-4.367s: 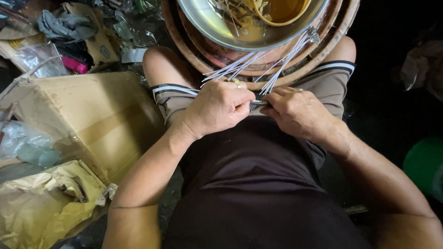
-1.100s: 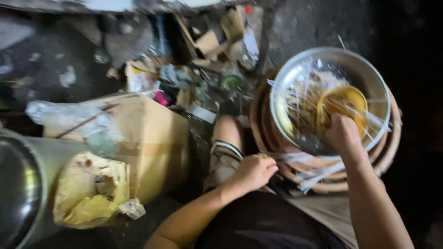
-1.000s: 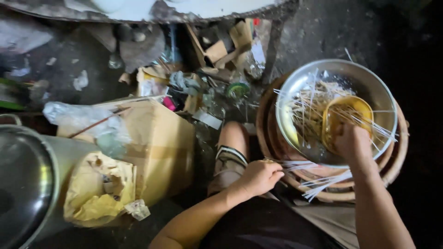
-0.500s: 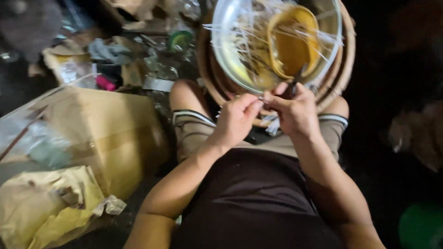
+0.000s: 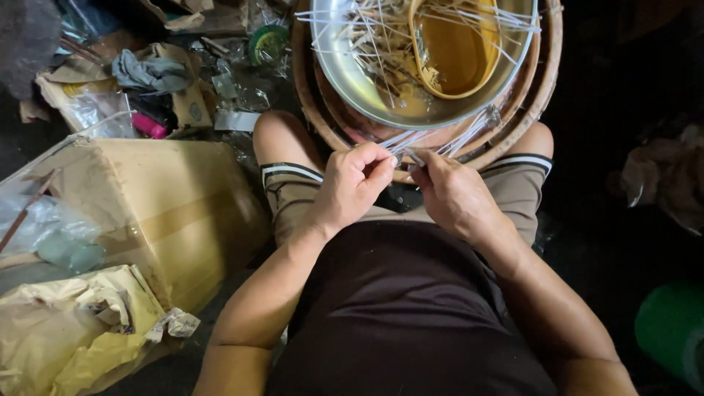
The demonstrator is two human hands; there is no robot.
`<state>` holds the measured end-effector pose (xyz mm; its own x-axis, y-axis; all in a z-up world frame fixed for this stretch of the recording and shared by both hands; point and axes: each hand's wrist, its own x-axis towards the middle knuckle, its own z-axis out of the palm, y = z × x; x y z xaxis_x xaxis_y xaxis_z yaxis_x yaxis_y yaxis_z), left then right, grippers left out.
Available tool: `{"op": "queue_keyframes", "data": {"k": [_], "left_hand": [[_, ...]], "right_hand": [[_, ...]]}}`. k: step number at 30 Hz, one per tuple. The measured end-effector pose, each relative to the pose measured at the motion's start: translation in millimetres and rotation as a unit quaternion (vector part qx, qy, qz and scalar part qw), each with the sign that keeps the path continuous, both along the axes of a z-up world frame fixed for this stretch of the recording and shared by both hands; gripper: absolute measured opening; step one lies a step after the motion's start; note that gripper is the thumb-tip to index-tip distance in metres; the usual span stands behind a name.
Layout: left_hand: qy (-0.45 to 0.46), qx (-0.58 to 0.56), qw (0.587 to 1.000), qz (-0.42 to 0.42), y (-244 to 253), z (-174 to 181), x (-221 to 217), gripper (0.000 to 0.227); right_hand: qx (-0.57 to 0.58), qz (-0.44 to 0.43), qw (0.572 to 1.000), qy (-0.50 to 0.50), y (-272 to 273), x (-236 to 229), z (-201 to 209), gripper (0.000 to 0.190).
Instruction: Assembling candle wicks by inserting them into metal bases and crimping them with pliers
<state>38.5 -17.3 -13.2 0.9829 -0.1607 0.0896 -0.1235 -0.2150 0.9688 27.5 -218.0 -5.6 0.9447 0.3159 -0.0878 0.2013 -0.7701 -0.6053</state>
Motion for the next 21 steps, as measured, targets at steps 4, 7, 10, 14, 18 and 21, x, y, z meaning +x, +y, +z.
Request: {"op": "queue_keyframes", "data": {"k": [4,7,10,14,18,21], "left_hand": [[0.010,-0.008,1.000,-0.012,-2,5,0,0.011],[0.010,-0.003,1.000,-0.017,-3,13,0,0.015],[0.040,-0.044,0.998,-0.015,-3,22,1,0.017],[0.081,-0.070,0.994,-0.027,-3,19,1,0.024],[0.088,-0.095,0.991,-0.042,0,23,3,0.028],[0.078,-0.082,0.992,-0.055,5,24,5,0.027]], "right_hand": [[-0.025,0.036,0.999,-0.007,-1,0,2,0.034],[-0.068,0.036,0.997,0.011,-4,-2,-7,0.026],[-0.096,0.018,0.995,0.003,-5,-6,-13,0.025],[-0.129,0.035,0.990,-0.039,3,0,-9,0.019],[-0.115,0.056,0.989,-0.068,3,2,-5,0.024],[-0.100,0.051,0.992,-0.051,4,-1,-6,0.028]]}}
